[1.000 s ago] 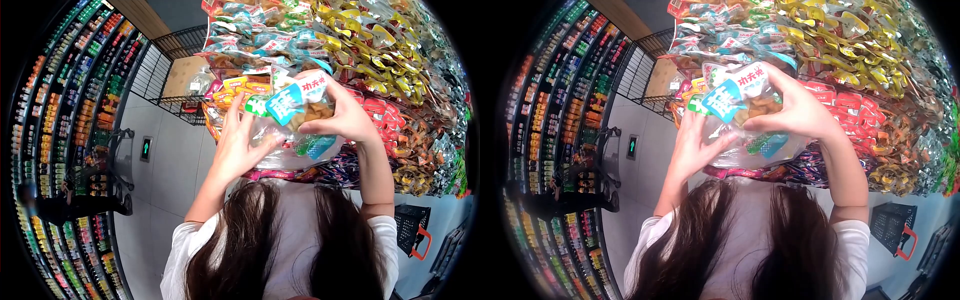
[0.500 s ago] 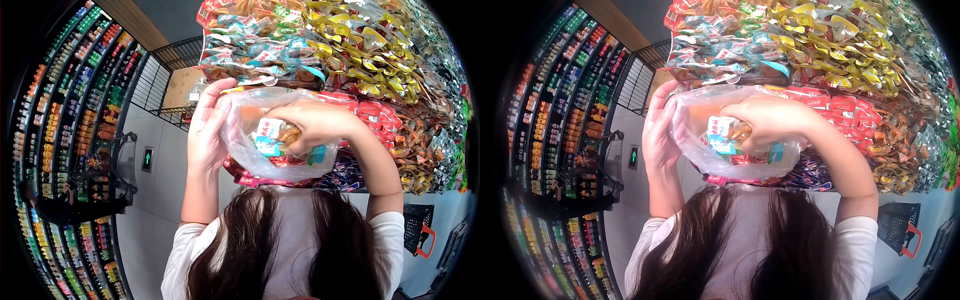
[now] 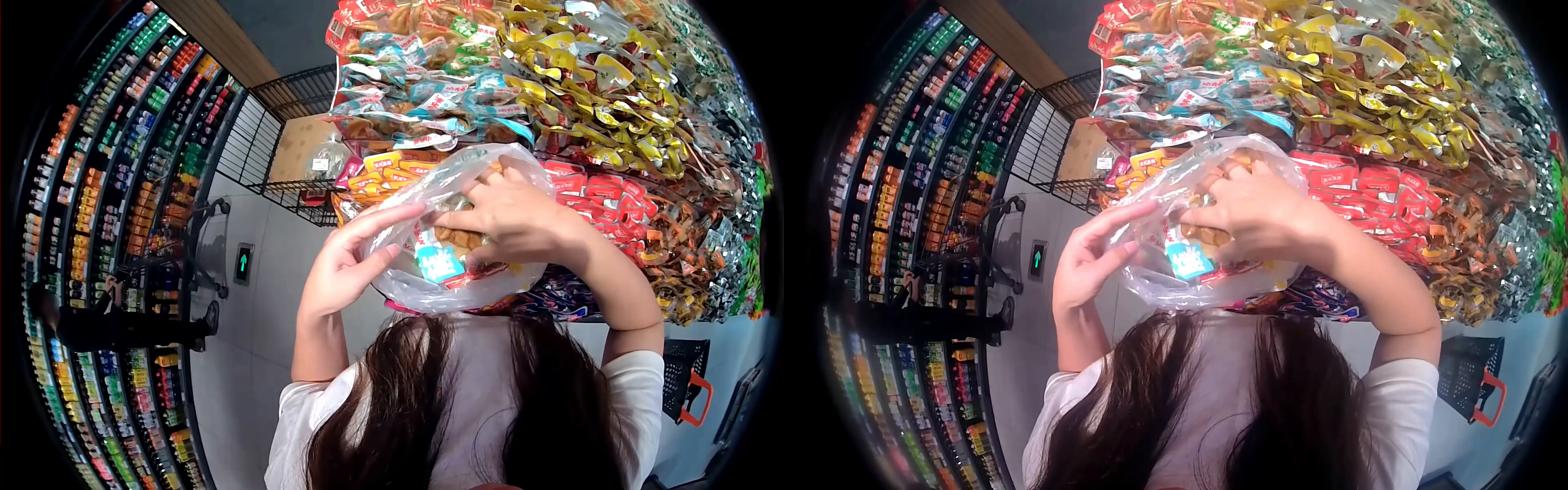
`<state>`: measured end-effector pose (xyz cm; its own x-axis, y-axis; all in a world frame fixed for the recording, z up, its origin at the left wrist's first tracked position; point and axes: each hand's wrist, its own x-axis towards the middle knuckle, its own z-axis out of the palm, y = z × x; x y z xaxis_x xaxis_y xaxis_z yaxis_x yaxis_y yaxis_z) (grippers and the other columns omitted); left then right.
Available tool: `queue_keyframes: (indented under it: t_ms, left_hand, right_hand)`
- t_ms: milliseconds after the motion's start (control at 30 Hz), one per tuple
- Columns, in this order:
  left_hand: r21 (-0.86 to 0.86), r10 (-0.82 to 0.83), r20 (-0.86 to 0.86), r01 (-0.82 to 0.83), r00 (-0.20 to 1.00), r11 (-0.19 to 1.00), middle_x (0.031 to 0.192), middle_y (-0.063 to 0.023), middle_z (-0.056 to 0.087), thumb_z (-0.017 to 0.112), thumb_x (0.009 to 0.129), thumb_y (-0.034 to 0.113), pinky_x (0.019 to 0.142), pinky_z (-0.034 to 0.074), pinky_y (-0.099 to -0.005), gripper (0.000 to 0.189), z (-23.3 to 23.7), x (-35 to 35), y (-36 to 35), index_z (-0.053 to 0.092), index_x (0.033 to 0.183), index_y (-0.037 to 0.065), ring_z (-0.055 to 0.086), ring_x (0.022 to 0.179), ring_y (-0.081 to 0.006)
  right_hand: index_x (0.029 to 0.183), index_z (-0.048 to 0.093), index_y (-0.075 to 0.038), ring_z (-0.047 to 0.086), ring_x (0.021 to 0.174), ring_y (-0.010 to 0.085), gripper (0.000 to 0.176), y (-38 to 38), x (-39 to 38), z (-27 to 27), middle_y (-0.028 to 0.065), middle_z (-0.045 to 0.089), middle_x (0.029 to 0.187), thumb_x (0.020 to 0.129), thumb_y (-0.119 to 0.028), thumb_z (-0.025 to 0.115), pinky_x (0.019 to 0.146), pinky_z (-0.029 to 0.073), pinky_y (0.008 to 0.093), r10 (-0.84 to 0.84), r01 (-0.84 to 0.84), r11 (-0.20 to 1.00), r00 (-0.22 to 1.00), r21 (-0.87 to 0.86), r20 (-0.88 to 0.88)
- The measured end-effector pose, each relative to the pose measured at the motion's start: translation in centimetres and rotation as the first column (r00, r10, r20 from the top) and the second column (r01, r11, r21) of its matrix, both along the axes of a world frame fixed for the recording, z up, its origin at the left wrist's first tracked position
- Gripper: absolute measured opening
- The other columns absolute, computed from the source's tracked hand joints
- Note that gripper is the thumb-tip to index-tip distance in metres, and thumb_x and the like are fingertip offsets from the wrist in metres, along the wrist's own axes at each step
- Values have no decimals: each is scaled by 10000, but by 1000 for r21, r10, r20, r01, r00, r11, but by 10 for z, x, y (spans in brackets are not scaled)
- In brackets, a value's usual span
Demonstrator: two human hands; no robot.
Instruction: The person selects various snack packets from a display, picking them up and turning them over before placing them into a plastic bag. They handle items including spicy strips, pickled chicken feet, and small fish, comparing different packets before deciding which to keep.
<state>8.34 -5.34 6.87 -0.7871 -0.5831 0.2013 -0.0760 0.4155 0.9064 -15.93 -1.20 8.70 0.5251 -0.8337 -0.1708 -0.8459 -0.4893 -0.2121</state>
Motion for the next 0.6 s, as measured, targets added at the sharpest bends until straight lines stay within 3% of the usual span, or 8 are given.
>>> queue_keyframes:
  t_ms: [67, 133, 200, 367, 433, 500, 533, 600]
  left_hand:
    - [482, 191, -353, 3, 916, 876, 1317, -147, 443, 546, 784, -31, 975, 330, -290, 532, 6, -10, 6, 422, 1302, -19, 492, 1101, -183]
    - [482, 188, -411, 38, 892, 875, 1399, -141, 344, 530, 778, -47, 1010, 306, -300, 609, 15, -19, 8, 313, 1347, -55, 431, 1207, -194]
    - [609, 186, -475, 169, 860, 775, 1426, -134, 296, 530, 774, -48, 1048, 255, -305, 652, 23, -25, 14, 263, 1369, -49, 332, 1291, -200]
    - [559, 136, -512, 209, 848, 802, 1435, -148, 267, 579, 743, -42, 1058, 223, -299, 736, 1, -22, 9, 220, 1386, -43, 289, 1309, -192]
    - [606, 174, -468, 171, 867, 777, 1423, -214, 264, 609, 676, 2, 1061, 223, -323, 823, -5, -18, 11, 195, 1384, -63, 289, 1316, -254]
    - [621, 195, -498, 190, 845, 760, 1426, -212, 257, 625, 660, 5, 1069, 206, -323, 855, -15, -12, 12, 179, 1386, -65, 275, 1323, -253]
    - [641, 215, -517, 209, 829, 738, 1429, -209, 251, 642, 644, 7, 1076, 189, -324, 888, -19, -9, 13, 163, 1389, -68, 261, 1330, -252]
    - [620, 179, -562, 267, 808, 738, 1440, -176, 237, 641, 682, 7, 1083, 165, -326, 870, -24, -3, 14, 150, 1398, -52, 241, 1335, -225]
  right_hand:
    - [1245, 518, -241, 479, 1084, 373, 613, -2, 0, -18, 149, 530, 1136, 673, -360, 700, 897, 377, 482, 172, -139, 911, 984, -388, 50]
    - [1197, 559, -221, 508, 1042, 366, 525, -7, 0, -11, 168, 512, 1146, 702, -351, 680, 891, 394, 475, 189, -140, 922, 976, -360, 106]
    - [1128, 603, -171, 543, 989, 356, 431, -14, -2, 5, 179, 528, 1118, 735, -339, 654, 858, 425, 452, -71, 78, 995, 992, -58, 109]
    - [963, 635, -100, 576, 865, 295, 296, -10, -4, -1, 128, 596, 918, 771, -325, 617, 747, 467, 386, -296, 271, 932, 952, -240, -74]
    - [937, 628, -87, 553, 878, 263, 245, -12, -4, -18, 101, 595, 904, 795, -284, 595, 740, 464, 378, -111, 86, 888, 993, -452, -28]
    - [904, 620, -49, 565, 817, 228, 182, -20, -2, -16, 72, 597, 860, 779, -182, 623, 686, 476, 355, 169, -137, 778, 986, -613, -6]
    - [904, 620, -49, 565, 817, 228, 182, -21, 0, -9, 72, 597, 860, 779, -182, 623, 686, 476, 355, 174, -147, 777, 985, -613, -15]
    - [825, 616, -45, 571, 711, 215, 167, -21, 3, 5, 55, 569, 731, 674, -107, 652, 588, 480, 325, 354, -96, 687, 910, -721, 217]
